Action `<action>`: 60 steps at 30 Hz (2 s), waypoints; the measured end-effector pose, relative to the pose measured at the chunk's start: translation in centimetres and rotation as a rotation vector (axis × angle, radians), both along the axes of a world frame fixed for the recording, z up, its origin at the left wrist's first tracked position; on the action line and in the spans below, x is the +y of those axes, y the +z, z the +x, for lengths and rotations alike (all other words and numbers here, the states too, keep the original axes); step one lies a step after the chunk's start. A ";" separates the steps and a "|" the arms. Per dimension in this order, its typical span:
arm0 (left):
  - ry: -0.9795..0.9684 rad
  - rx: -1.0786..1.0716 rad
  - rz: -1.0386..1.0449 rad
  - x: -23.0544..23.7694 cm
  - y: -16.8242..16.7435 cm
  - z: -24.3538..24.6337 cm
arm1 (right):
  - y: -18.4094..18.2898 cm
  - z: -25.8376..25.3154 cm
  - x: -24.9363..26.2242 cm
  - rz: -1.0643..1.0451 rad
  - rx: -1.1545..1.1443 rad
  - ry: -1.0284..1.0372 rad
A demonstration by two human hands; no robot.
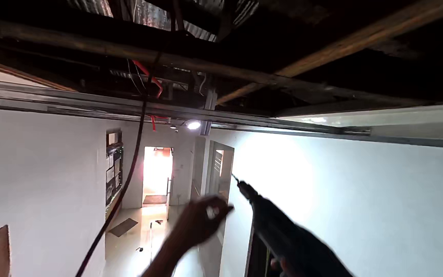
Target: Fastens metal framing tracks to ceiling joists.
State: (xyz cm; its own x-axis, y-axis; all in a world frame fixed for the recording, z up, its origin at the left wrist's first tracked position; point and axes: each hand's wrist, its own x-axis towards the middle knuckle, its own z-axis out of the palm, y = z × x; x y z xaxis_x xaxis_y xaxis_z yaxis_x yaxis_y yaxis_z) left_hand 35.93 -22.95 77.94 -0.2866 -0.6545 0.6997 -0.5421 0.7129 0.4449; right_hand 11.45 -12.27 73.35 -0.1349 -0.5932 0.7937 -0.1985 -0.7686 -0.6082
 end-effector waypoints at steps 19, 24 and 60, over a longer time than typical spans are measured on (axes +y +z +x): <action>0.486 -0.067 -0.149 -14.7 29.4 -0.4 | 18.6 8.0 -9.6 0.029 0.237 -0.374; 0.397 0.106 -0.077 -14.7 29.7 -0.3 | 18.5 8.5 -9.7 -0.004 0.249 -0.390; 0.596 0.103 -0.091 -15.0 29.5 -2.5 | 14.7 11.3 -10.9 -0.093 0.438 -0.710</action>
State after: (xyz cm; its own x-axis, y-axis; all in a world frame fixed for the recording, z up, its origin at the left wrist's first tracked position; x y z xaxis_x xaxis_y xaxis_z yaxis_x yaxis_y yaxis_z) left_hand 33.47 -37.96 107.48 0.1827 -0.6180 0.7647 -0.8168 0.3375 0.4679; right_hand 22.72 -23.15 88.05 -0.1199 -0.4130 0.9028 -0.8577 -0.4148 -0.3037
